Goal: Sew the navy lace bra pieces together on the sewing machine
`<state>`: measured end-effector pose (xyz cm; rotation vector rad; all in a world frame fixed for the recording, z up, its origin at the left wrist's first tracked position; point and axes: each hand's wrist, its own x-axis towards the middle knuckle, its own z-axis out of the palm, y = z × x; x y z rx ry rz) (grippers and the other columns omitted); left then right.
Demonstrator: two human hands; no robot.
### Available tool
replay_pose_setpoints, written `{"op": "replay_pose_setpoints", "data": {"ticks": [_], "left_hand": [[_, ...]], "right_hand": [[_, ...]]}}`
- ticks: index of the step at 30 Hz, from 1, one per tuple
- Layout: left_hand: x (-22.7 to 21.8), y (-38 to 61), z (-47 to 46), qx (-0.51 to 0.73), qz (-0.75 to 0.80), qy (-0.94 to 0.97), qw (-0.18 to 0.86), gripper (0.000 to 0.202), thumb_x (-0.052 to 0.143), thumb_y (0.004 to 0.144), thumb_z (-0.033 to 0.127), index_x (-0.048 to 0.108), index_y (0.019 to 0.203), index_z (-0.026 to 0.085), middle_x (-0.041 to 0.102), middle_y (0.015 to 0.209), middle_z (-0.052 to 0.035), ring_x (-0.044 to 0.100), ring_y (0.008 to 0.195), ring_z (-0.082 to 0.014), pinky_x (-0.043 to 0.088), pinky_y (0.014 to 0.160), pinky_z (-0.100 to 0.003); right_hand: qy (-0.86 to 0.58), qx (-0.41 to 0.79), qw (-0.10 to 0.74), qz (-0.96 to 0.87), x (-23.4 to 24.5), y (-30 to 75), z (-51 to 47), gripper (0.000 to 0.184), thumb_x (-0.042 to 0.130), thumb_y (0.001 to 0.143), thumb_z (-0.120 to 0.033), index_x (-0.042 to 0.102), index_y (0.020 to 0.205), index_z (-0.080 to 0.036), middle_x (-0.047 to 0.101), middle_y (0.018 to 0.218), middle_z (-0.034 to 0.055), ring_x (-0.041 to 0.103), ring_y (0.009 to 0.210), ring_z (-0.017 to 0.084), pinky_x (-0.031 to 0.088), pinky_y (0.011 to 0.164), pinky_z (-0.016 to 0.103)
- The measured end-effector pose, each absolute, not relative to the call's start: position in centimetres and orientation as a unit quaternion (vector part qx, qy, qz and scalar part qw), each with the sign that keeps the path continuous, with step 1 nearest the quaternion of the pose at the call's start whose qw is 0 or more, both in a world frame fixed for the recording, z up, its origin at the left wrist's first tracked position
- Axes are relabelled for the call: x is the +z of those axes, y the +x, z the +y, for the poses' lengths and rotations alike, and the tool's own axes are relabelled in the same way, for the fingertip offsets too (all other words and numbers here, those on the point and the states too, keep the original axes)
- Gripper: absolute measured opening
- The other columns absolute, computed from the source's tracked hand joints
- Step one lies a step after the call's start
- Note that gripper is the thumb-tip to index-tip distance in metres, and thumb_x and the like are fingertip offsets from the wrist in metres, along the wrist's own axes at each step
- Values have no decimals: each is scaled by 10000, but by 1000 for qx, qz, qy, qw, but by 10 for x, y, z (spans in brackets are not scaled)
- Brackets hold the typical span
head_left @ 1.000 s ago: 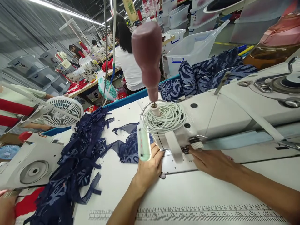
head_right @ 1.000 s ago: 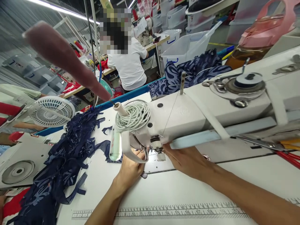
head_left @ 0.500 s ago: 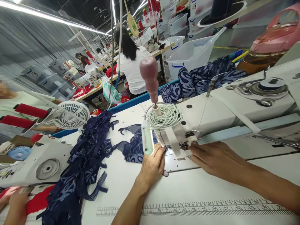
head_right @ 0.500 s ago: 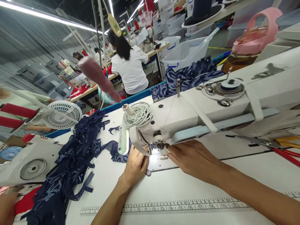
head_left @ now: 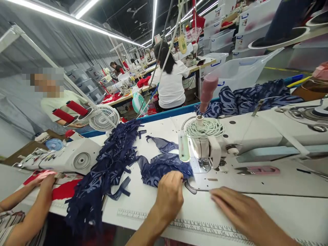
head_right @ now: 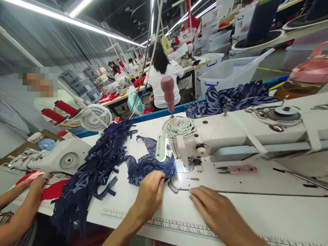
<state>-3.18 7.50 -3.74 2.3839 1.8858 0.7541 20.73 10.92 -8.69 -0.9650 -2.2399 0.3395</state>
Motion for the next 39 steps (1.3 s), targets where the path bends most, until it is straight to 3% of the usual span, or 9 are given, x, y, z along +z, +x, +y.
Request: {"op": "replay_pose_setpoints", "data": {"ticks": [3,8,10,12,16,22,27,32,39], "left_hand": [[-22,-23,55,267,599,754,28,230,367,967,92,564,946,210,621,766,-19,594,672,-189,459,629,-301],[21,-29,46,345,581,704,217,218,371,1015,180,588,1014,204,642,891,-28,590,814,-160,445,759,-266],[36,-36,49,355,579,654,335,192,420,1018,240,608,998,200,624,897,-12,563,835,-143,428,783,-248],[46,-42,54,352,567,588,457,173,527,979,318,634,972,182,598,849,5,534,794,-128,407,747,-232],[45,-44,68,305,544,497,604,322,789,771,405,718,932,135,626,825,-1,530,757,-123,395,721,-230],[30,-30,77,270,547,483,628,268,773,734,363,755,863,128,622,768,9,512,728,-121,380,690,-232],[32,-26,78,269,557,512,596,226,739,737,311,757,874,133,585,708,27,481,712,-116,359,671,-224],[35,-29,77,268,555,484,621,308,782,691,327,766,929,132,629,762,8,505,716,-119,379,693,-232],[30,-28,75,273,556,477,623,349,839,655,395,744,856,127,597,723,18,482,701,-114,366,690,-237]], "right_hand": [[-411,254,355,-800,-69,153,92,92,581,926,-348,575,937,-257,653,796,7,646,668,181,554,584,285],[-390,313,448,-741,-43,129,92,162,528,923,-383,573,865,-238,661,880,57,656,850,222,578,780,342],[-355,395,421,-736,-34,143,94,216,506,944,-417,598,873,-235,659,882,54,643,859,220,568,816,344],[-334,503,362,-710,-26,163,100,289,501,953,-488,602,869,-230,625,799,29,613,757,197,553,709,304],[-350,590,238,-688,-7,202,120,377,479,941,-574,632,870,-236,582,744,10,566,681,182,482,595,270],[-324,500,153,-788,8,213,133,421,619,866,-526,664,1222,-306,673,1212,45,611,1134,290,467,1000,382],[-374,533,136,-747,-2,199,129,410,563,879,-621,712,1030,-269,685,1012,30,605,989,256,474,820,317],[-385,645,146,-644,-3,197,125,494,635,770,-715,688,900,-241,561,818,-8,493,815,185,386,706,272],[-424,669,153,-591,5,196,115,557,686,685,-697,733,1043,-274,639,991,24,536,1002,257,410,879,329]]}}
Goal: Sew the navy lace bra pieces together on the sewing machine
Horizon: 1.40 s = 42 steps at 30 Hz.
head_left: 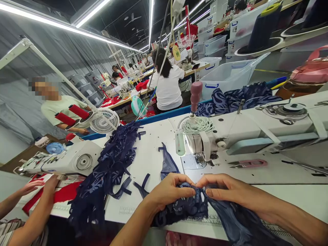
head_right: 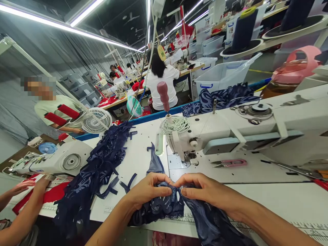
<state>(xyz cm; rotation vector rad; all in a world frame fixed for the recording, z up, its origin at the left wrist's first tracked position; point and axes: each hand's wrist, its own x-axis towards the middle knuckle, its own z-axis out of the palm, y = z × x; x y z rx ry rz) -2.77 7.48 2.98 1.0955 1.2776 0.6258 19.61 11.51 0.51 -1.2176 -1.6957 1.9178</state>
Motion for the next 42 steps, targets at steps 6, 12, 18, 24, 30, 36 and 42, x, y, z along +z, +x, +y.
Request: {"op": "replay_pose_setpoints", "data": {"ticks": [6,12,18,24,30,36,42], "left_hand": [[29,-26,72,274,552,480,625,325,814,685,342,734,920,133,584,757,22,462,694,-103,349,687,-234],[25,-23,71,273,552,544,570,237,723,791,343,741,913,140,553,733,29,428,684,-104,325,657,-231],[39,-29,56,281,561,721,295,77,650,892,232,695,935,188,640,832,2,550,751,-136,377,693,-242],[47,-67,22,384,520,762,20,154,518,948,103,614,1016,202,578,822,-12,549,716,-129,399,639,-231],[28,-83,-3,445,536,716,40,181,525,910,58,586,980,212,598,846,-21,579,783,-135,480,695,-227],[14,-76,-20,429,540,723,-48,332,610,881,176,560,1209,164,632,1074,-145,642,885,-203,578,704,-295],[-1,-80,-11,377,463,774,-210,217,512,894,45,650,1035,136,706,830,-89,678,700,-157,567,613,-243]], "right_hand": [[-444,654,166,-590,2,198,114,483,696,691,-678,734,927,-259,634,879,3,537,888,216,415,768,278],[-419,592,156,-670,-3,195,121,498,590,810,-705,716,950,-245,638,873,17,558,849,216,439,704,282],[-342,318,278,-839,2,184,89,266,477,988,-445,659,1026,-255,718,944,23,669,845,203,524,732,312],[-210,213,394,-869,5,169,72,234,533,998,-301,598,1221,-323,716,983,-4,691,824,151,549,717,232],[-158,176,452,-860,3,103,95,256,586,956,-253,581,1211,-259,648,1155,68,614,1047,209,507,886,347],[-114,123,464,-870,-9,87,88,210,509,932,-60,579,1040,-226,675,930,13,597,832,155,386,942,412],[-171,266,432,-845,-14,109,85,73,564,969,-272,627,1006,-266,670,972,48,622,891,205,475,843,375]]}}
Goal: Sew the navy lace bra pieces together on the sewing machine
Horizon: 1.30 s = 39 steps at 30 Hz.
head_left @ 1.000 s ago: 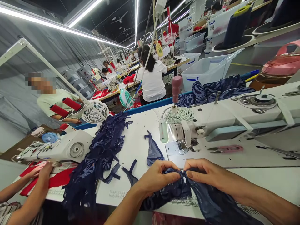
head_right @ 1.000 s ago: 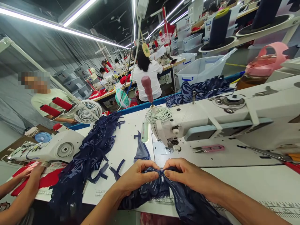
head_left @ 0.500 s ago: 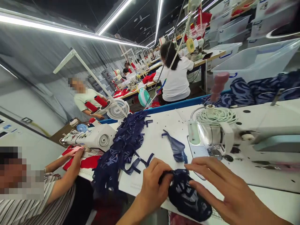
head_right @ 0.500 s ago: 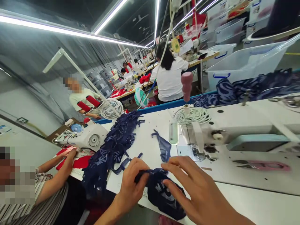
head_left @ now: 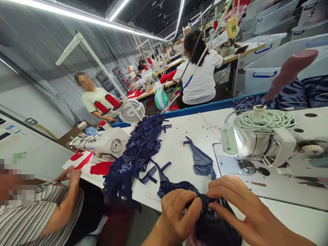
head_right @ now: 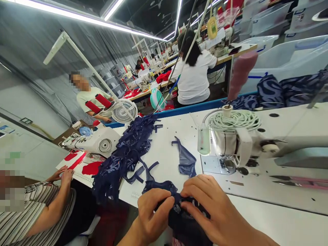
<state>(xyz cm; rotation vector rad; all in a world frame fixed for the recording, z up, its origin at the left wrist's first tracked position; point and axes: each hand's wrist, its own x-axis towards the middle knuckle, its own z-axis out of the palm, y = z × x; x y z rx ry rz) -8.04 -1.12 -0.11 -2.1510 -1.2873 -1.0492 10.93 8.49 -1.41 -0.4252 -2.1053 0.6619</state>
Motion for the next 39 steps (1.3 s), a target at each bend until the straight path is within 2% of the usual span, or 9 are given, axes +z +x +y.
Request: {"op": "replay_pose_setpoints", "data": {"ticks": [2,6,15,21,27,31,33,37,39], "left_hand": [[-2,-80,-8,-377,-437,-784,229,232,476,916,70,660,1051,114,724,836,-109,704,723,-174,589,630,-266],[-5,-75,-5,-371,-422,-791,242,260,443,929,78,668,1057,99,735,817,-118,716,728,-188,599,632,-288],[-13,-70,-5,-358,-452,-781,239,247,484,909,43,651,1083,97,743,846,-127,718,743,-193,590,627,-293],[-9,-62,-1,-353,-447,-790,225,228,504,887,24,649,1049,93,732,824,-109,693,708,-183,554,629,-288],[-5,-51,5,-404,-530,-741,83,196,533,856,26,655,897,174,683,748,-40,615,611,-141,456,559,-252],[7,-57,4,-434,-582,-679,-105,96,656,863,102,682,877,193,691,789,-17,649,717,-136,485,655,-223],[13,-62,3,-428,-611,-646,-165,79,677,869,119,691,877,196,696,816,-12,650,769,-139,479,699,-223],[19,-67,2,-404,-633,-628,-204,68,646,898,144,690,871,188,679,827,-16,626,788,-144,450,715,-238],[20,-68,1,-402,-636,-627,-202,78,628,911,155,684,865,185,668,827,-19,614,788,-146,440,716,-244]], "right_hand": [[-195,312,427,-826,-14,116,87,133,550,983,-333,653,1050,-284,660,1009,67,622,936,227,503,822,369],[-177,328,416,-830,-10,120,87,174,541,995,-314,672,1109,-311,644,979,53,604,896,208,506,780,350],[-144,260,417,-859,-6,119,87,102,550,956,-163,606,933,-246,607,842,13,548,750,155,440,731,339],[-190,284,360,-868,-7,122,79,152,457,977,-195,469,831,-235,544,792,-6,493,709,149,419,685,323],[-189,282,343,-875,-20,124,78,140,452,974,-179,446,850,-242,539,798,-19,516,700,144,406,660,309],[-230,246,378,-863,-28,135,85,118,451,986,-218,470,872,-242,559,799,-9,524,692,160,399,670,329],[-254,212,390,-859,-31,138,84,92,480,989,-251,487,898,-243,568,797,-4,533,705,169,401,678,331],[-259,166,408,-859,-37,131,72,125,606,958,-342,551,986,-234,635,874,10,595,778,180,445,746,329],[-253,155,433,-851,-40,123,68,104,596,968,-317,573,1017,-228,658,893,11,610,779,173,452,750,323]]}}
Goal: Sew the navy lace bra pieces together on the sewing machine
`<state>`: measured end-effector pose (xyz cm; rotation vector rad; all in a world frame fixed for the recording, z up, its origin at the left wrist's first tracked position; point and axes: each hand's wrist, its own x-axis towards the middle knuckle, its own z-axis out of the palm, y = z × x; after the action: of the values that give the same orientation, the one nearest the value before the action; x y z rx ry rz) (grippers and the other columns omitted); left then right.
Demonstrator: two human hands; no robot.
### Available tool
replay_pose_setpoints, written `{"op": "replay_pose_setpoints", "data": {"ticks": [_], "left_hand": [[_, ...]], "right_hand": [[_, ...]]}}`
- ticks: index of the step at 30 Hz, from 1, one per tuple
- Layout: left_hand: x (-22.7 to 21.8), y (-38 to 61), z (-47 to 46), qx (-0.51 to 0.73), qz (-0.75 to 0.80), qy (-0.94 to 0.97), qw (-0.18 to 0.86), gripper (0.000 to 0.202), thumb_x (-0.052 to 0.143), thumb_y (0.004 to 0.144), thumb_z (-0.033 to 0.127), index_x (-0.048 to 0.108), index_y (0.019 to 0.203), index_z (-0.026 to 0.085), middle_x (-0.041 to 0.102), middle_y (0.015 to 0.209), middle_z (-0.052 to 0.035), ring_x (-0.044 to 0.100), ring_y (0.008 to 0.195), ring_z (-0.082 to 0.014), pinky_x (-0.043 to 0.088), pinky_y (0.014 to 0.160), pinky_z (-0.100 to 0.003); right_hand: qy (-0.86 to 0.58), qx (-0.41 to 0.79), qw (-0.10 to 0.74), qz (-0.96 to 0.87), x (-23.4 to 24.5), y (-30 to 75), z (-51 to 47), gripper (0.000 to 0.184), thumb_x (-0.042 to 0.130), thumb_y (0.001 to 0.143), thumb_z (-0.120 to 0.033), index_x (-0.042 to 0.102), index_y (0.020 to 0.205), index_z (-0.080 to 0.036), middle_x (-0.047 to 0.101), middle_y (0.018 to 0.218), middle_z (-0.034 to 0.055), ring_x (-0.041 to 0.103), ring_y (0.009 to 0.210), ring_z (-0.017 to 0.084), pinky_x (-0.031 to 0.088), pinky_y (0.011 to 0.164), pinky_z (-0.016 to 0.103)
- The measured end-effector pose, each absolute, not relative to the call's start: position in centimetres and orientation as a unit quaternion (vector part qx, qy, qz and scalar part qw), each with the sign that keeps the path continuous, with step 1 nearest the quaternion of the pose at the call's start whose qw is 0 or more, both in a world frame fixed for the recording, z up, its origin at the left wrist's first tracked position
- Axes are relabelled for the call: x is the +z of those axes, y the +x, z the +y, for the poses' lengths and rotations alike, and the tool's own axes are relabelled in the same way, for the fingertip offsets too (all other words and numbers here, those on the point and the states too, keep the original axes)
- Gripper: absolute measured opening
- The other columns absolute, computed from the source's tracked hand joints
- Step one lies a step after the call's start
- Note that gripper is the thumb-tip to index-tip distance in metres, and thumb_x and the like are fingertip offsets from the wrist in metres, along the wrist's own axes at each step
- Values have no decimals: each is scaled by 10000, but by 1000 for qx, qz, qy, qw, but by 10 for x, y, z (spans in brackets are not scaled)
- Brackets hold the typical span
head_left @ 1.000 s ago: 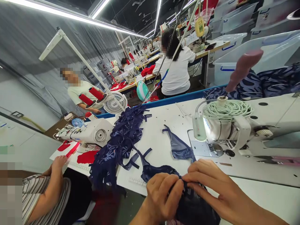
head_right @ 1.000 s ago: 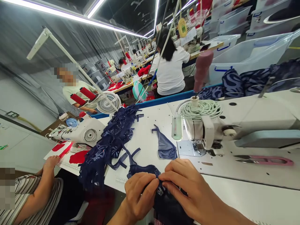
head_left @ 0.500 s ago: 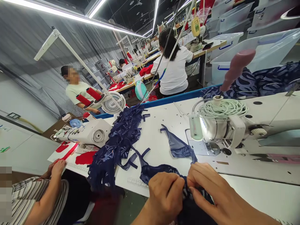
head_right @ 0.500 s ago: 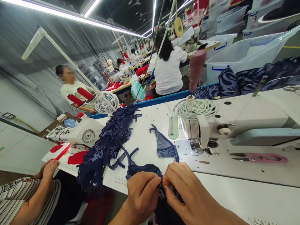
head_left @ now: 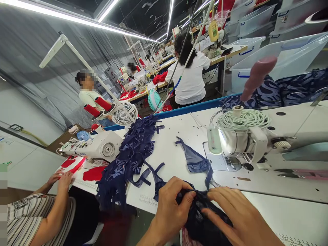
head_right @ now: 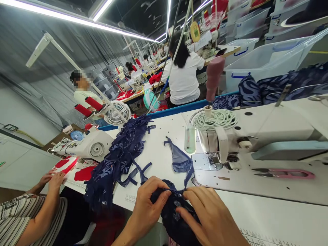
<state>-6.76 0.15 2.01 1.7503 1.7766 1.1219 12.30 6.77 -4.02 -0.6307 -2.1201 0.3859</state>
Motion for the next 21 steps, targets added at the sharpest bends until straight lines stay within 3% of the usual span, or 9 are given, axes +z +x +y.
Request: {"op": "replay_pose_setpoints", "data": {"ticks": [4,6,9,12,14,15,17,19,21], "left_hand": [[22,-71,0,413,642,612,205,86,612,934,190,678,878,186,656,836,-17,610,800,-146,438,736,-248],[24,-74,-1,414,647,604,211,93,607,944,211,675,886,187,654,840,-17,607,807,-149,436,747,-253],[26,-79,-2,410,650,599,224,110,593,959,236,667,894,187,651,859,-20,600,828,-156,429,762,-261],[30,-84,-4,409,643,600,244,137,562,980,257,660,913,188,650,887,-24,601,855,-161,428,787,-265],[33,-85,-6,413,644,592,254,157,545,991,278,658,927,190,648,900,-27,599,870,-164,425,797,-266],[34,-85,-8,417,647,584,258,169,538,995,292,657,930,190,645,902,-28,596,870,-165,422,798,-266],[33,-85,-10,430,656,558,271,201,534,995,333,653,922,188,631,896,-28,583,862,-168,416,790,-264],[24,-84,-11,453,665,520,288,243,537,990,385,649,910,185,611,887,-27,566,853,-169,412,772,-258],[6,-86,-13,482,673,467,311,278,535,985,434,641,920,186,597,866,-20,552,821,-166,411,736,-249]], "right_hand": [[-210,179,458,-845,-38,115,71,110,530,990,-192,590,1076,-224,647,842,-4,590,723,140,444,712,302],[-198,175,456,-850,-31,116,78,133,556,973,-200,617,1085,-238,659,974,42,614,848,170,462,763,325],[-173,199,413,-872,-19,116,93,73,573,956,-236,644,953,-253,629,1213,88,601,1093,232,475,932,415],[-122,262,335,-897,-9,115,110,147,532,982,-255,619,863,-256,677,1115,35,634,1042,199,291,1172,540],[-118,284,309,-900,-5,113,118,183,521,995,-271,606,833,-255,691,982,-9,652,903,162,160,1224,565],[-125,287,302,-901,-4,113,120,192,527,994,-285,598,818,-250,687,935,-20,649,848,153,162,1222,565],[-157,284,287,-901,0,110,121,211,531,983,-299,561,784,-237,668,848,-24,632,773,153,325,1137,527],[-204,285,254,-902,3,104,117,182,525,969,-292,530,798,-229,645,793,-13,613,724,168,490,881,417],[-236,286,198,-907,8,92,110,98,484,961,-219,557,895,-213,663,846,31,624,755,198,472,713,352]]}}
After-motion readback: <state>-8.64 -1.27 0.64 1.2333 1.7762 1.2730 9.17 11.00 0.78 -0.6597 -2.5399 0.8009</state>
